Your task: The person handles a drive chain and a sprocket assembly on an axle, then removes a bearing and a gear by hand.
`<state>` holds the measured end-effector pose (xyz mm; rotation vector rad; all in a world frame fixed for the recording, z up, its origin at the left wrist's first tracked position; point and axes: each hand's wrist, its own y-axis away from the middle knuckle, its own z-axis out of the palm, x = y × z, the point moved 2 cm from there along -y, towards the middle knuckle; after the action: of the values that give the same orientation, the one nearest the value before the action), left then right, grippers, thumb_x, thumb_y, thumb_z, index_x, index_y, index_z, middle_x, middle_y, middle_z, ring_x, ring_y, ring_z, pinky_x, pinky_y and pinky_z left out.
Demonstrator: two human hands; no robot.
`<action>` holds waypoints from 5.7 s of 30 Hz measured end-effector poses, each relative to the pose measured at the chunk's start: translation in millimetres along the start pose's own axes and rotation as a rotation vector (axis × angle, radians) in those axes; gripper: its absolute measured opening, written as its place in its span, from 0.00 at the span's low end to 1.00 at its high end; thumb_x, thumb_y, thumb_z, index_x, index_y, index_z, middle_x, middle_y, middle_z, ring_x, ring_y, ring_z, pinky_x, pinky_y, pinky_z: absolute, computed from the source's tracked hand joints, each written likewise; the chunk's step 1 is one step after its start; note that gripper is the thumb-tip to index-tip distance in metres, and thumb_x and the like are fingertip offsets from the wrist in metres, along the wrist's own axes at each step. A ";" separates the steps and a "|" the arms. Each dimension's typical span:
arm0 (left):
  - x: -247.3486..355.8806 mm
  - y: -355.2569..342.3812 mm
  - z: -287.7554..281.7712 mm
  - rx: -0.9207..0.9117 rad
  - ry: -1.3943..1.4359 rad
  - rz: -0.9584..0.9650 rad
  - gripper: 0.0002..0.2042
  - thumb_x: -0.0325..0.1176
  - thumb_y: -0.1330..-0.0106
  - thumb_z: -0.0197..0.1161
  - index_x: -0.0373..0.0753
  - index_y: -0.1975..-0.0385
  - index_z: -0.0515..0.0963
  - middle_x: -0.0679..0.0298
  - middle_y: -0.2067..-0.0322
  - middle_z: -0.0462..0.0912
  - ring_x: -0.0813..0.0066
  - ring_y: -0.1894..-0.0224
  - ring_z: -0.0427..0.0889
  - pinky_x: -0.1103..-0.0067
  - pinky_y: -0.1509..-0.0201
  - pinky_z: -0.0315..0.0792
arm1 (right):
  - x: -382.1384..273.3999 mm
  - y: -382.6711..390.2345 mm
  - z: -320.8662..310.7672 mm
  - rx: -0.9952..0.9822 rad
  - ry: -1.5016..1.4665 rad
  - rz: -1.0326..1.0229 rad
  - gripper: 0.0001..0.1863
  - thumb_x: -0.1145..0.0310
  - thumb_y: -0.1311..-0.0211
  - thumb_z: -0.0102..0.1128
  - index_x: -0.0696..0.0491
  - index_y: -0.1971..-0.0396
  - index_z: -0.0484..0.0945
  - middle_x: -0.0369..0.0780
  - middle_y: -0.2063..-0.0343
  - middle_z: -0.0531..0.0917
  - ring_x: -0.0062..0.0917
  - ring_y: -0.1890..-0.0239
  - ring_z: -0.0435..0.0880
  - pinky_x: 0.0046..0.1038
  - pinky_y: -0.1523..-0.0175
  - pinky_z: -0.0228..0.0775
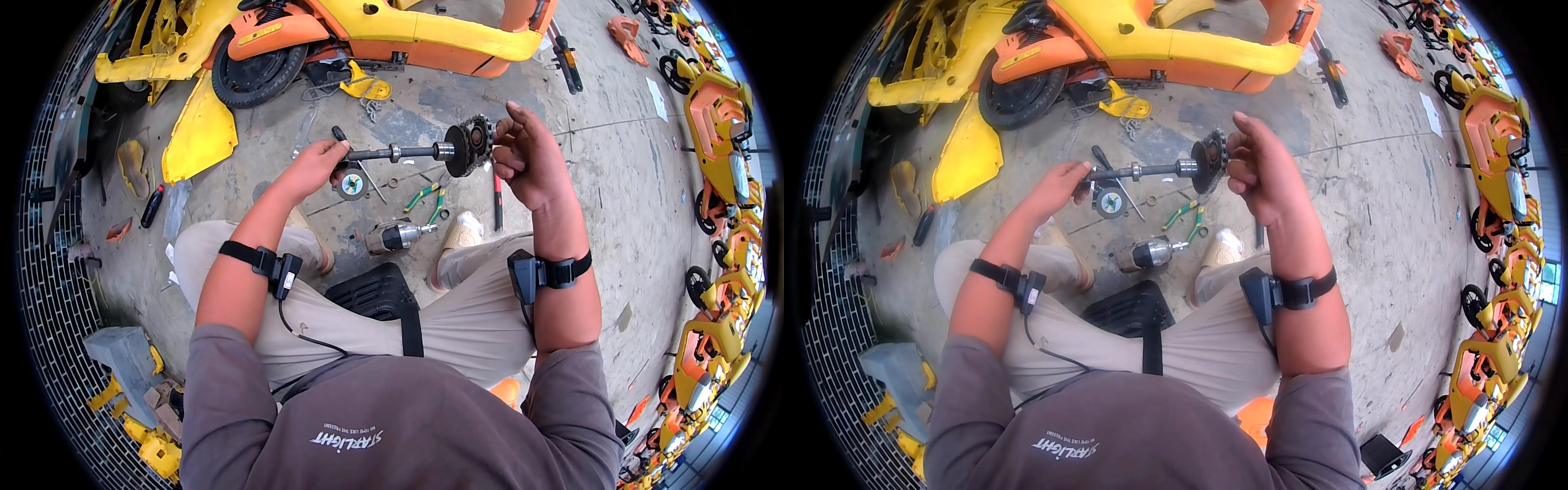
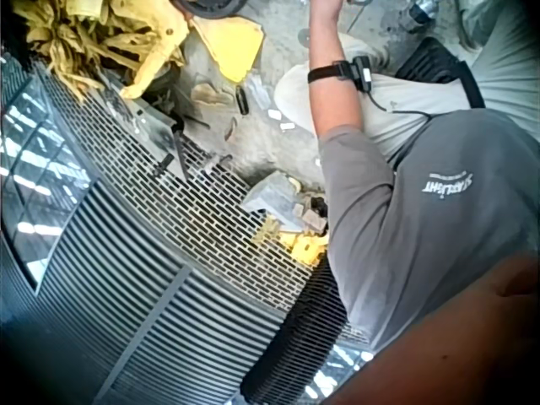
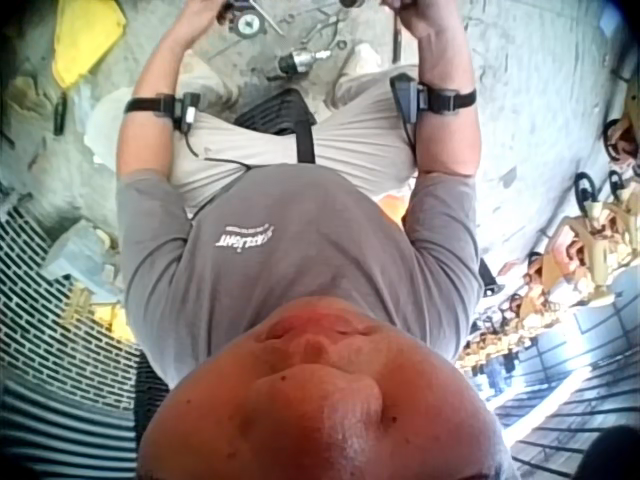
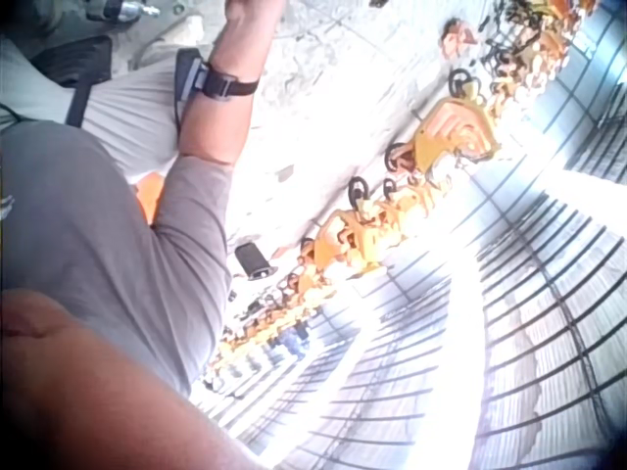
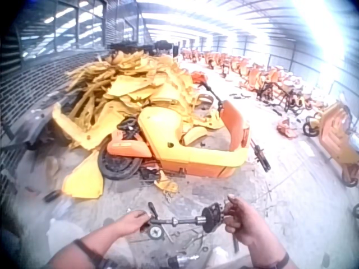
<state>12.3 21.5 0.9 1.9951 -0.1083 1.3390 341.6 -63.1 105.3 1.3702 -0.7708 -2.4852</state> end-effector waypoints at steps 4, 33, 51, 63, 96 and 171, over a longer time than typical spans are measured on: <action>0.0 1.5 3.8 0.059 -0.003 0.059 0.19 0.45 0.23 0.52 0.32 0.52 0.77 0.64 0.67 0.81 0.77 0.65 0.78 0.78 0.56 0.72 | 1.4 0.1 1.8 -0.001 0.017 0.008 0.18 0.52 0.36 0.64 0.51 0.75 0.74 0.28 0.82 0.65 0.12 0.85 0.58 0.19 0.79 0.49; 4.2 13.1 11.4 0.243 -0.818 0.448 0.16 0.31 0.44 0.67 0.37 0.55 0.83 0.54 0.65 0.83 0.53 0.56 0.80 0.65 0.51 0.74 | 6.5 -1.5 3.3 -0.002 0.038 0.037 0.17 0.53 0.36 0.64 0.51 0.74 0.74 0.29 0.81 0.66 0.12 0.85 0.58 0.19 0.78 0.51; -8.7 11.9 23.3 -0.135 -0.682 0.057 0.20 0.36 0.45 0.64 0.34 0.53 0.78 0.52 0.59 0.84 0.56 0.56 0.83 0.67 0.52 0.75 | 10.6 13.7 26.4 -0.089 0.176 0.011 0.17 0.50 0.31 0.58 0.49 0.70 0.73 0.31 0.71 0.74 0.12 0.83 0.57 0.18 0.79 0.50; -2.8 24.2 55.0 -0.447 -0.204 -0.304 0.21 0.52 0.31 0.63 0.35 0.64 0.77 0.65 0.75 0.80 0.78 0.75 0.78 0.79 0.72 0.70 | 9.7 9.8 24.8 -0.048 0.354 -0.012 0.17 0.52 0.32 0.61 0.51 0.67 0.74 0.28 0.77 0.70 0.10 0.84 0.56 0.18 0.80 0.48; 8.1 59.1 73.3 -0.140 0.137 -0.246 0.16 0.44 0.27 0.58 0.34 0.69 0.74 0.69 0.82 0.71 0.79 0.83 0.72 0.79 0.81 0.65 | 23.5 -37.5 25.5 0.372 1.471 -0.604 0.16 0.66 0.49 0.72 0.54 0.60 0.84 0.46 0.68 0.87 0.39 0.64 0.87 0.34 0.57 0.76; 101.0 79.6 -34.5 0.244 0.123 -0.022 0.16 0.41 0.29 0.57 0.33 0.69 0.77 0.68 0.80 0.73 0.79 0.82 0.73 0.77 0.79 0.64 | 114.0 -169.1 -33.2 0.053 1.809 0.041 0.26 0.53 0.43 0.66 0.60 0.55 0.82 0.52 0.53 0.85 0.47 0.49 0.83 0.41 0.44 0.74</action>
<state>-3.1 14.8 133.0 2.0988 0.1399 1.5169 318.9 21.3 -81.9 2.5445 -0.2959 -0.3958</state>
